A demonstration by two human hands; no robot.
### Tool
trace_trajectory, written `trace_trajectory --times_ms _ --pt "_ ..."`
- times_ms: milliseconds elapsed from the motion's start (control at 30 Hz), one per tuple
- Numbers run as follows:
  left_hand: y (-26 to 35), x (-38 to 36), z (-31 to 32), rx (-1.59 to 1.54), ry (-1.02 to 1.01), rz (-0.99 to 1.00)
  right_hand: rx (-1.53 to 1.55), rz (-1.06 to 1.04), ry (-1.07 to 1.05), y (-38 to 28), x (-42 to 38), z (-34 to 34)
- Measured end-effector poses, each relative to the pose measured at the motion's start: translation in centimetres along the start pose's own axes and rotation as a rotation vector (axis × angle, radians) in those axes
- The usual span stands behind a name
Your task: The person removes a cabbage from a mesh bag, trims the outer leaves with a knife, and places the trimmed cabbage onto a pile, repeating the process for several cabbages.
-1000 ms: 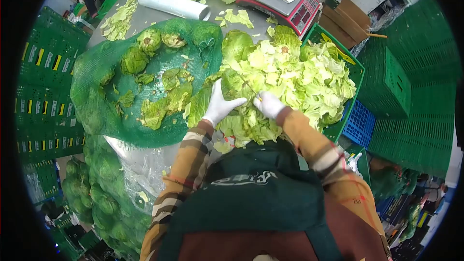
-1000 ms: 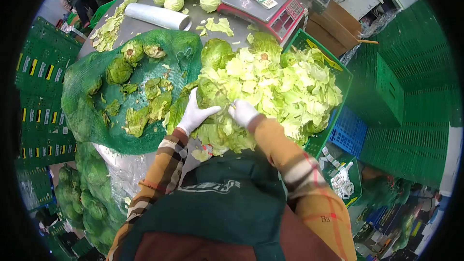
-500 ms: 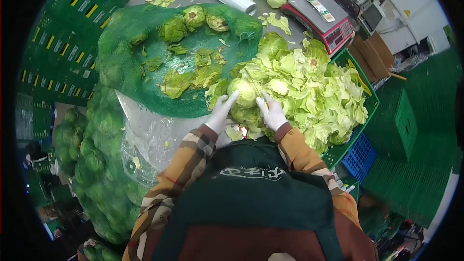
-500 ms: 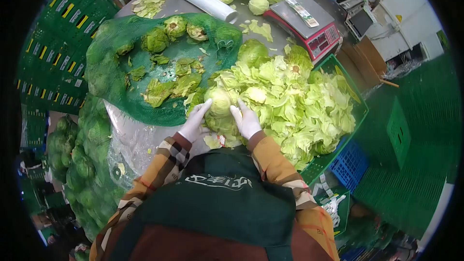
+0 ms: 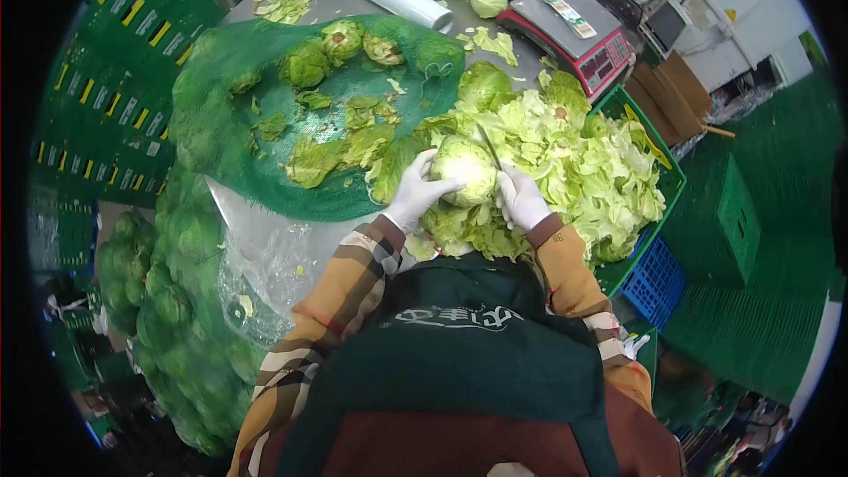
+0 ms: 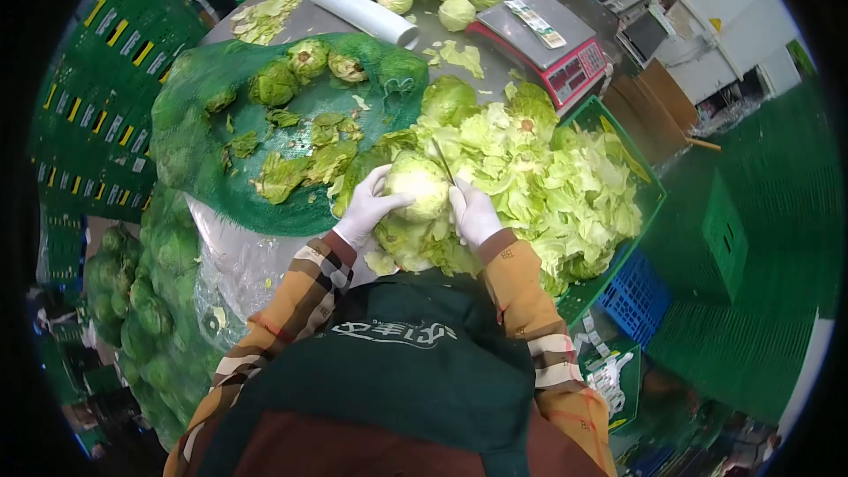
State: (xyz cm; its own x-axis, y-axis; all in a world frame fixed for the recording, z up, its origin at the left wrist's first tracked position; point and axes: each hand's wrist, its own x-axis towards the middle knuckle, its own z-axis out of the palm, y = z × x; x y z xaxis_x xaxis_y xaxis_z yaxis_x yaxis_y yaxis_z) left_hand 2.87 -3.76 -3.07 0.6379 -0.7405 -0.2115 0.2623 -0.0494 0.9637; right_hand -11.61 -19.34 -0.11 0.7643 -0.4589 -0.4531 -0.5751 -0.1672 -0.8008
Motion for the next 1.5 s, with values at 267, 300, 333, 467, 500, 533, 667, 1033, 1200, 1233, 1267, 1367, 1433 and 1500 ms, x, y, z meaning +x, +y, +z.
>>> trace_trajectory --times_ms 267,300,333,467,500,533,667,1033,1200,1233,1267,1367,1433,1500 --pt "0.1 1.7 4.7 0.287 -0.033 -0.115 -0.153 -0.092 0.294 4.9 0.4 1.7" --pt "1.7 1.1 5.1 0.189 -0.033 -0.196 -0.2 -0.073 0.318 4.5 0.3 2.1" --pt "2.6 1.0 5.3 0.092 -0.033 -0.274 -0.246 -0.058 0.344 4.0 0.4 2.3" --pt "-1.4 1.9 5.5 0.166 0.17 -0.263 -0.428 -0.041 0.333 2.0 -0.7 2.4" --pt "-1.7 1.9 5.7 0.172 0.161 -0.264 -0.492 -0.061 0.34 2.1 -0.6 2.6" --pt "-2.0 2.0 5.8 0.16 0.204 -0.262 -0.488 -0.055 0.345 2.1 -0.5 2.8" --pt "-2.5 2.1 6.0 0.025 0.249 -0.287 -0.56 -0.014 0.329 1.5 -0.1 3.2" --pt "-2.0 0.4 6.9 -0.053 0.412 -0.285 -0.539 -0.178 0.39 2.8 1.3 2.9" --pt "-2.7 0.6 7.2 -0.007 0.457 -0.296 -0.574 -0.113 0.403 2.5 0.3 3.6" --pt "-2.6 0.4 7.2 -0.025 0.448 -0.287 -0.584 -0.108 0.395 2.4 0.2 3.6" --pt "-2.4 0.4 7.4 -0.045 0.437 -0.275 -0.596 -0.104 0.391 2.2 0.2 3.4" --pt "-3.3 0.4 7.5 0.078 0.451 -0.224 -0.587 -0.081 0.387 1.9 0.2 2.9" --pt "-3.6 0.3 7.3 0.037 0.423 -0.22 -0.548 -0.082 0.401 2.0 0.3 2.5" --pt "-3.7 0.1 7.1 -0.009 0.404 -0.213 -0.513 -0.09 0.41 2.4 0.8 2.2"
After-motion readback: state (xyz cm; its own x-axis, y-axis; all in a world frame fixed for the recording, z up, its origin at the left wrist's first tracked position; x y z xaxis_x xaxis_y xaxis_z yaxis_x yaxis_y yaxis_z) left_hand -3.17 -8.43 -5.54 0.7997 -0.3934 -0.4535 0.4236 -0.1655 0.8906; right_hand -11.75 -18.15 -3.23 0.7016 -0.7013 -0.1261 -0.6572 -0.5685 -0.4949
